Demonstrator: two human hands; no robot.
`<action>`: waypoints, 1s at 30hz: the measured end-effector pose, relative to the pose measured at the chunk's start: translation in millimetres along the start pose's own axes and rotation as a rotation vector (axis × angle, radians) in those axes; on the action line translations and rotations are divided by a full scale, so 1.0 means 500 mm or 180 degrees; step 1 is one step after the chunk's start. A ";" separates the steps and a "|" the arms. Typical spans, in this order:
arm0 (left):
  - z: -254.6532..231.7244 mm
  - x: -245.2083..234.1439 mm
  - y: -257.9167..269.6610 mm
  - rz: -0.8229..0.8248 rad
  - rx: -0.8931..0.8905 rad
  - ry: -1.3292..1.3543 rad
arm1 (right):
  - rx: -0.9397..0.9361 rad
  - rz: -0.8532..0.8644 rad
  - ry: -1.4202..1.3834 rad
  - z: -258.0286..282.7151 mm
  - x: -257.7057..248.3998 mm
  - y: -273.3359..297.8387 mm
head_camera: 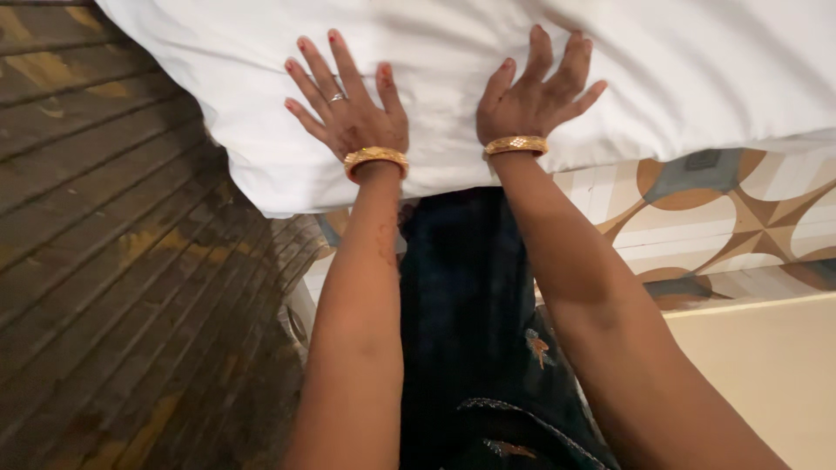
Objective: The person spreads a white sheet across a mattress and folds a white cloth over two pillows by hand.
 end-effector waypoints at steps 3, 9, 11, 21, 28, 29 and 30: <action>0.001 0.008 0.000 -0.0107 0.0024 -0.0002 | 0.0011 0.0094 -0.0062 0.002 -0.006 -0.005; 0.005 0.023 -0.009 -0.0095 -0.0081 -0.0083 | -0.0342 0.0541 -0.0293 -0.019 -0.042 0.000; 0.003 0.026 -0.012 -0.0037 -0.0141 -0.0099 | -0.0769 0.0824 -0.0332 -0.054 -0.055 0.006; -0.006 0.036 0.006 -0.0561 -0.0030 -0.0140 | -0.0374 0.0776 0.0286 -0.600 -0.141 -0.077; -0.017 0.038 0.008 -0.0736 -0.0067 -0.0231 | 0.0449 0.0159 -0.0070 -0.708 -0.145 -0.090; -0.019 0.039 0.006 -0.0760 -0.0039 -0.0235 | 0.0108 -0.0032 -0.0035 -0.667 -0.138 -0.086; -0.020 0.037 0.006 -0.0783 -0.0015 -0.0248 | -0.0235 -0.0213 -0.0006 -0.621 -0.133 -0.078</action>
Point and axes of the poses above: each hand's wrist, its own y-axis away from the middle knuckle, its own x-axis out of the palm, z = x × y, the point moved 4 cm from there along -y, towards the middle knuckle, and after that the axes turned 8 degrees about z, right-handed, at the moved point
